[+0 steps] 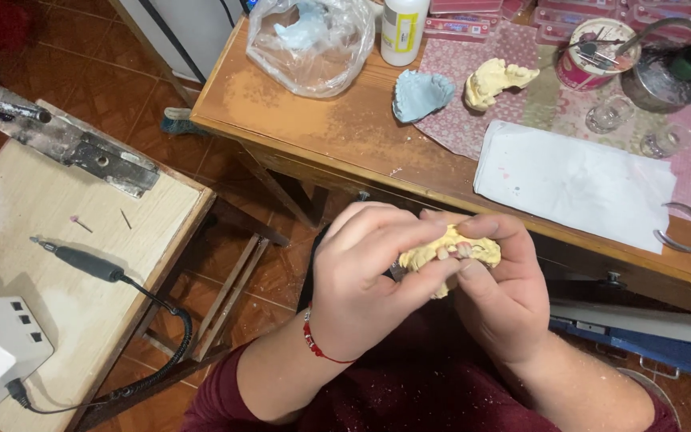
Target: The person uses a rotary tool to grind and shape a small pink dental prosthetic. They then place the prosthetic into a blue mold and later into a yellow mold, pressing it into place.
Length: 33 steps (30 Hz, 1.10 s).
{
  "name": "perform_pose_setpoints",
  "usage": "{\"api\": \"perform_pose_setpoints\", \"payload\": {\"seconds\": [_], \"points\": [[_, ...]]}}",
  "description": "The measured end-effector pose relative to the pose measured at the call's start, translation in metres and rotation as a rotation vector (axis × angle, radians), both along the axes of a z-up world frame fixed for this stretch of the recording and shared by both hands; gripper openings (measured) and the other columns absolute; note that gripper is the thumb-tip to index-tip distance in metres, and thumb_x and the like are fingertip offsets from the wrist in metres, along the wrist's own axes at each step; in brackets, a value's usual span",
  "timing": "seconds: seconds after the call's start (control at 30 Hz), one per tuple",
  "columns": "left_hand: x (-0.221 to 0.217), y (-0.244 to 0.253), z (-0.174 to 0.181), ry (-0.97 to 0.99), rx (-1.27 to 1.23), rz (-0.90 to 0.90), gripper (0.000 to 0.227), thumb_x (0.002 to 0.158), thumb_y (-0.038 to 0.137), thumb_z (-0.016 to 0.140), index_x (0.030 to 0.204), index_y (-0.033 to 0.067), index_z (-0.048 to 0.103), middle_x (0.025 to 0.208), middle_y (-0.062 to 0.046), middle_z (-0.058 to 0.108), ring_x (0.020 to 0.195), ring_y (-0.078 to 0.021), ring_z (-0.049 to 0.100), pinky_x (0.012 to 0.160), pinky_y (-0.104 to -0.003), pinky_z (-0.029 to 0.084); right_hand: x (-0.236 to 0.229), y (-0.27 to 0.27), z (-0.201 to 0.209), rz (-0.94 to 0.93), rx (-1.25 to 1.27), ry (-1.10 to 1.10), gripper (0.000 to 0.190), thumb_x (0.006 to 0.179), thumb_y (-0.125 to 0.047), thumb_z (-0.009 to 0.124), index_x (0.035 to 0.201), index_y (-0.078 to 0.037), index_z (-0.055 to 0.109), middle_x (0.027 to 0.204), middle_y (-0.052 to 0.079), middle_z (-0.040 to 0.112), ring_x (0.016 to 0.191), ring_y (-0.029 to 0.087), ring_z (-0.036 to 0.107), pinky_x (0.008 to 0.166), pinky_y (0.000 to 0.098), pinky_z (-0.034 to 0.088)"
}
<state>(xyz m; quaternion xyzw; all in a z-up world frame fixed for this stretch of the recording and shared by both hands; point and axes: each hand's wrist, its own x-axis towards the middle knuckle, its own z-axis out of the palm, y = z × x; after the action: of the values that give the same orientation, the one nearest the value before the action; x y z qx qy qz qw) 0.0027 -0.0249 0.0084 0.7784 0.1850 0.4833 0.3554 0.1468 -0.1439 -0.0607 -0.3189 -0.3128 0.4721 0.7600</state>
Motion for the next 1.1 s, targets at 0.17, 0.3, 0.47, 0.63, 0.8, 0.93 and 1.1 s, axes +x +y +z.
{"api": "perform_pose_setpoints", "payload": {"seconds": [0.17, 0.3, 0.47, 0.63, 0.8, 0.93, 1.1], "points": [[-0.001, 0.008, 0.002, 0.070, 0.122, 0.038, 0.025, 0.083, 0.010, 0.090, 0.103, 0.0080, 0.074, 0.102, -0.004, 0.070, 0.094, -0.0222, 0.068, 0.082, -0.031, 0.056, 0.006, 0.010, 0.015, -0.043, -0.116, -0.322, 0.040, 0.100, 0.008, 0.044, 0.138, -0.004, 0.044, 0.151, 0.025, 0.051, 0.142, 0.028, 0.052, 0.122, 0.0443, 0.041], [0.008, 0.007, -0.008, 0.037, 0.091, 0.005, 0.024, 0.082, 0.009, 0.090, 0.099, 0.0078, 0.074, 0.101, -0.004, 0.071, 0.095, -0.0222, 0.068, 0.083, -0.032, 0.056, 0.009, 0.011, 0.001, -0.131, -0.125, -0.487, 0.031, 0.107, 0.010, 0.042, 0.135, -0.002, 0.045, 0.152, 0.026, 0.053, 0.136, 0.027, 0.057, 0.118, 0.0417, 0.046], [0.016, 0.008, -0.018, -0.063, 0.024, -0.055, 0.025, 0.082, 0.005, 0.090, 0.100, 0.0082, 0.072, 0.102, -0.004, 0.071, 0.097, -0.0219, 0.068, 0.081, -0.030, 0.056, 0.014, 0.020, -0.001, -0.364, -0.081, -0.800, 0.031, 0.107, 0.009, 0.040, 0.136, 0.001, 0.041, 0.149, 0.026, 0.054, 0.130, 0.025, 0.062, 0.114, 0.0377, 0.050], [0.014, 0.010, -0.016, -0.082, -0.045, -0.094, 0.024, 0.086, 0.003, 0.087, 0.102, 0.0070, 0.070, 0.108, -0.006, 0.075, 0.097, -0.0211, 0.073, 0.084, -0.030, 0.059, 0.075, 0.027, -0.003, -0.607, -0.260, -0.875, 0.032, 0.104, 0.010, 0.044, 0.135, 0.003, 0.047, 0.141, 0.021, 0.062, 0.128, 0.021, 0.063, 0.115, 0.0344, 0.051], [0.006, 0.014, -0.014, -0.075, -0.085, -0.059, 0.022, 0.086, 0.001, 0.085, 0.102, 0.0064, 0.071, 0.102, -0.005, 0.077, 0.093, -0.0194, 0.074, 0.080, -0.028, 0.059, 0.139, 0.020, -0.006, -0.886, -0.466, -1.122, 0.019, 0.099, 0.001, 0.063, 0.118, 0.002, 0.060, 0.115, 0.012, 0.070, 0.105, 0.016, 0.068, 0.098, 0.0305, 0.055], [-0.003, 0.017, -0.010, -0.059, -0.028, -0.023, 0.024, 0.085, 0.002, 0.085, 0.105, 0.0065, 0.073, 0.098, -0.003, 0.076, 0.088, -0.0178, 0.073, 0.081, -0.028, 0.058, 0.170, 0.000, -0.024, -0.906, -0.642, -1.403, 0.023, 0.094, -0.003, 0.075, 0.109, 0.005, 0.059, 0.104, 0.014, 0.070, 0.093, 0.018, 0.068, 0.090, 0.0327, 0.057], [-0.025, 0.019, -0.008, -0.049, 0.001, 0.028, 0.024, 0.085, 0.003, 0.084, 0.106, 0.0065, 0.074, 0.096, -0.002, 0.076, 0.086, -0.0174, 0.073, 0.081, -0.028, 0.058, 0.173, 0.000, -0.021, -0.880, -0.865, -1.616, 0.029, 0.098, -0.014, 0.086, 0.104, 0.004, 0.065, 0.098, 0.016, 0.069, 0.084, 0.025, 0.066, 0.078, 0.0379, 0.055]]}}
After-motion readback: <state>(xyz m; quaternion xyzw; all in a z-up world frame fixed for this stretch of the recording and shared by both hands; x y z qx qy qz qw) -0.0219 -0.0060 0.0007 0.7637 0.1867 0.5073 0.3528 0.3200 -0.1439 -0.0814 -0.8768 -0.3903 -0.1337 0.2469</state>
